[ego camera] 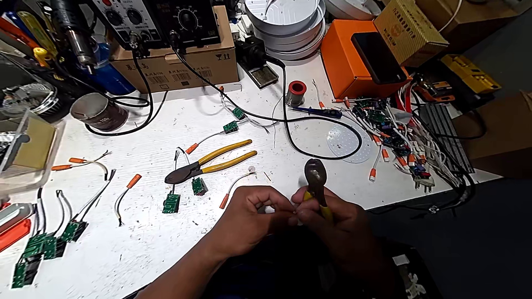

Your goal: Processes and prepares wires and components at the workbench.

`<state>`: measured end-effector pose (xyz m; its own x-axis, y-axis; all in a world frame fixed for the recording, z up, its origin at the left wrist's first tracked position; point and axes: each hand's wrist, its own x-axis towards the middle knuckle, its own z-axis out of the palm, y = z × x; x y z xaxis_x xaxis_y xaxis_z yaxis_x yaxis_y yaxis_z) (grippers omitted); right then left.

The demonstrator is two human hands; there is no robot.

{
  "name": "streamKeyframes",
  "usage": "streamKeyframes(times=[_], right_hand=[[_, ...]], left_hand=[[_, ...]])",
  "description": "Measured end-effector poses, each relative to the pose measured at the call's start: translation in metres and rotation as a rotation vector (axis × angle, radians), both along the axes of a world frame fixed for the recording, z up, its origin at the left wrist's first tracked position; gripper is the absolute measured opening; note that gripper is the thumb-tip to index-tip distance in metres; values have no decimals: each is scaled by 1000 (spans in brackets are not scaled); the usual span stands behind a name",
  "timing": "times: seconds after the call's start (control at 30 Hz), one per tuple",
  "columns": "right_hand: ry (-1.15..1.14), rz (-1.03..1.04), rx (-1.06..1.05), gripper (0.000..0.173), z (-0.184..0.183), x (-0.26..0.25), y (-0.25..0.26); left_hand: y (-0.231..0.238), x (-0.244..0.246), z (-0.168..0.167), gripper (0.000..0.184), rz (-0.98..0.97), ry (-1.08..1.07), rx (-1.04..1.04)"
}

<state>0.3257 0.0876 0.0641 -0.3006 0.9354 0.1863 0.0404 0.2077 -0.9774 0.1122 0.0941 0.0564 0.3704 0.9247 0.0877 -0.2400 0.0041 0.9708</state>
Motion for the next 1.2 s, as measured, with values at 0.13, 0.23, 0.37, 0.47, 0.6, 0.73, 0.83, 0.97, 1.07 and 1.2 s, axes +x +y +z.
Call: streamKeyframes(times=[0.13,0.23,0.37,0.47,0.6,0.73,0.83,0.97,1.07,1.2], right_hand=[[-23,15,73,19,-3,-5,1],[-53,-14,121,20,-5,-7,0],[-101,-70,141,23,-6,-11,-3],[-116,-89,144,22,-5,-11,-4],[-127,-73,154,24,-4,-9,-3],[-106,-94,149,25,-5,-14,-2],[-67,-115,138,25,-6,-17,-1],[-72,-101,141,25,-5,-16,-2],[-81,-87,131,13,-5,-11,-7],[-127,-34,78,30,-8,-8,-17]], left_hand=[[-1,-4,3,11,-47,53,-56],[-1,-3,1,10,-62,32,-63],[-5,6,2,8,66,-74,-102],[-5,8,3,8,67,-70,-135],[-4,1,2,11,-37,-47,-168],[-7,5,1,11,62,-85,-134],[-10,12,-3,11,145,-139,-116],[-12,16,-2,11,210,-131,-89],[-9,13,4,12,285,-105,-27],[-3,11,11,16,393,-122,1]])
